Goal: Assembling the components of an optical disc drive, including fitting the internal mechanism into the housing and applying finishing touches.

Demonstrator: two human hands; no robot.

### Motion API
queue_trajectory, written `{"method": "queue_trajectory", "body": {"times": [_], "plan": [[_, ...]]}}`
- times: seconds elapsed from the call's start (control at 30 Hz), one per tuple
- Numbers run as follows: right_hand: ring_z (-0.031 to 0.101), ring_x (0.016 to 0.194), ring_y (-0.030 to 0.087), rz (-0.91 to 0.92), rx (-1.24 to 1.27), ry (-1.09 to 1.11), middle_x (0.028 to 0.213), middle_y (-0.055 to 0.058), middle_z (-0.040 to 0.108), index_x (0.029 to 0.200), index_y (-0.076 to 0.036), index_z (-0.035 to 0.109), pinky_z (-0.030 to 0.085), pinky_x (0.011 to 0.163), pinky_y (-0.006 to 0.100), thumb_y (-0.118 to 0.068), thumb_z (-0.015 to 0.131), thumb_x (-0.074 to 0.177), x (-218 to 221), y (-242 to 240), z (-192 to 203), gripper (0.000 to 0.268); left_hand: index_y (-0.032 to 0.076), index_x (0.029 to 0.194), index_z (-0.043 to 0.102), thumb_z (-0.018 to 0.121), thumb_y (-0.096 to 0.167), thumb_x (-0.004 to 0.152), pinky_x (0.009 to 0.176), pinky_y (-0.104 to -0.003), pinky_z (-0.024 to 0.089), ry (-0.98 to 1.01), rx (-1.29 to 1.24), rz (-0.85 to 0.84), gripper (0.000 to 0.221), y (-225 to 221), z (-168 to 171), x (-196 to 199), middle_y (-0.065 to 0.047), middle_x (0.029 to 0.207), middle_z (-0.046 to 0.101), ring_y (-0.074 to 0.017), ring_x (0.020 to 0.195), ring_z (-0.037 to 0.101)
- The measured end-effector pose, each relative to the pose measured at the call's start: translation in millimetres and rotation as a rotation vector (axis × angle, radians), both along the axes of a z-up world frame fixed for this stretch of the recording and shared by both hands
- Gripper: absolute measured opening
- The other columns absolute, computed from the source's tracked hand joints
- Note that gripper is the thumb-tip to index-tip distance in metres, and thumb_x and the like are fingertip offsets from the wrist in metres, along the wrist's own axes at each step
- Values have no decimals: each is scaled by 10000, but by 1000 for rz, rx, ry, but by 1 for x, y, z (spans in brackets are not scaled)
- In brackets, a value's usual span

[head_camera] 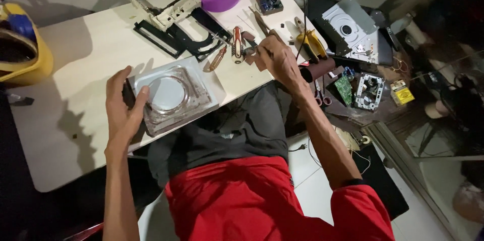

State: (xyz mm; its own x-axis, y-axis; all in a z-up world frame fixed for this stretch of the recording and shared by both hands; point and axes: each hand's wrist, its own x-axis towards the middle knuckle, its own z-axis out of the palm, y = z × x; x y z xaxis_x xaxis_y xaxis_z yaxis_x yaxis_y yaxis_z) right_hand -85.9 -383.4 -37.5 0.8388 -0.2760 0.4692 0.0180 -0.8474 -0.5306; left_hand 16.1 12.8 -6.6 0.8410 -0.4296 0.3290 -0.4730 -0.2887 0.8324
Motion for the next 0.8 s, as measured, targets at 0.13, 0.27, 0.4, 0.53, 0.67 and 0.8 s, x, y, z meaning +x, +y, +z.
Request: {"method": "queue_trajectory", "body": {"times": [0.13,0.27,0.4,0.53,0.67,0.8], "plan": [[730,808,408,25,100,-118,889,146,701,1137,-132,652,582,720,488,-73,614,1010,-3,8,5,145,38,1511,435,561,309,1122,1219,-573,280,3,-114,39,491,7,-19,8,-179,1478,406,-409,1478,323],[705,826,486,-11,149,-178,879,243,702,1243,-102,648,574,721,544,-56,671,950,-4,13,6,298,106,1528,424,512,225,1158,1214,-633,259,13,-234,19,398,10,-27,12,-136,1508,386,-423,1508,242],[710,735,373,-9,97,-278,885,147,717,1139,-126,742,579,694,442,2,654,942,-8,19,17,252,108,1518,437,530,220,1151,1214,-614,278,39,-253,46,395,10,-29,14,-130,1510,400,-403,1509,266],[713,745,315,9,43,-323,919,58,727,1078,-202,767,583,720,420,-23,722,941,-16,21,17,230,80,1488,452,550,229,1133,1222,-602,269,58,-220,38,397,8,-23,10,-144,1497,422,-393,1511,286],[717,808,236,72,0,-490,1025,-26,748,1034,-234,780,565,776,364,7,731,962,-23,25,21,257,90,1489,470,570,231,1132,1226,-606,262,76,-232,51,397,10,-30,13,-132,1494,436,-393,1507,297],[695,804,238,144,40,-569,1056,-18,723,999,-208,726,568,751,403,75,648,997,-25,34,28,293,57,1486,470,565,199,1124,1223,-612,253,75,-209,53,400,11,-28,12,-177,1483,447,-439,1495,302]]}}
